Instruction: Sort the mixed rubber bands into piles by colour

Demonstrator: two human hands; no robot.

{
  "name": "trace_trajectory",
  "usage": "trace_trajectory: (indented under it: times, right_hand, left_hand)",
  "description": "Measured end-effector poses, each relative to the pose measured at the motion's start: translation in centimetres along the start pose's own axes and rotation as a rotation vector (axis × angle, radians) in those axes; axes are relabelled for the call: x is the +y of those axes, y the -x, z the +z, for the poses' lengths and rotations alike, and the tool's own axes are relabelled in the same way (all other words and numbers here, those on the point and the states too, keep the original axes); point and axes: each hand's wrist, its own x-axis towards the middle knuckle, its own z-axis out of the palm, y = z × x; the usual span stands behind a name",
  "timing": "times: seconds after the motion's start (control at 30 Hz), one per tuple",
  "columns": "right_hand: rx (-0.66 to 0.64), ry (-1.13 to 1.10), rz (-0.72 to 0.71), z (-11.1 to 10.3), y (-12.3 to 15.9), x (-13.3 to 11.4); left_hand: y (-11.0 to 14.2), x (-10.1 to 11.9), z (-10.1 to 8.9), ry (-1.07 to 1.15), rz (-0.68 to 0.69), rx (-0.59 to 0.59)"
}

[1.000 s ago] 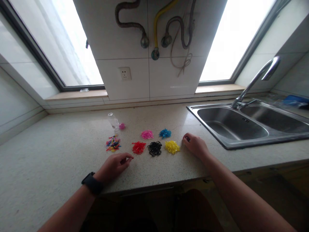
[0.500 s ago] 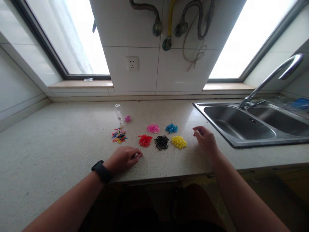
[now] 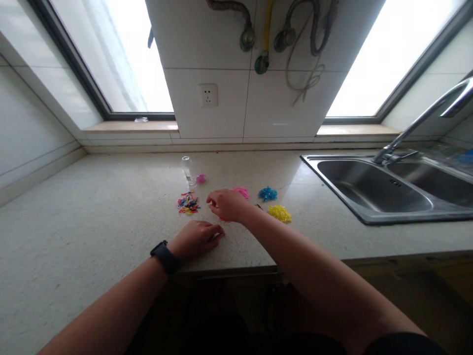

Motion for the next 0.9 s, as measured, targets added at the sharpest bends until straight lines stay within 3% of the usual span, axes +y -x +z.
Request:
trace_trajectory:
  times: [0.2,0.4,0.67,0.9]
  right_hand:
    - [-0.06,0.154,-0.021,2.4,-4.1,-1.1]
    - [-0.073,0.23,-0.059,3.1,-5.6,-1.6]
    - [-0.053,0.224,-0.058,3.2,-5.0,-1.7]
    - [0.049,0.052,-0.012,1.1,-1.9,-1.4]
  left_hand:
    - [-0.1,0.0,0.0,0.001,0.011,0.0]
    - [-0.2,-0.1,0.0,-0.009,0.01,0.001]
    - [-0.2,-0.1,0.1,0.011,0.022,0.026]
    - [0.0,-0.1,-0.1,0.022,0.0,0.015]
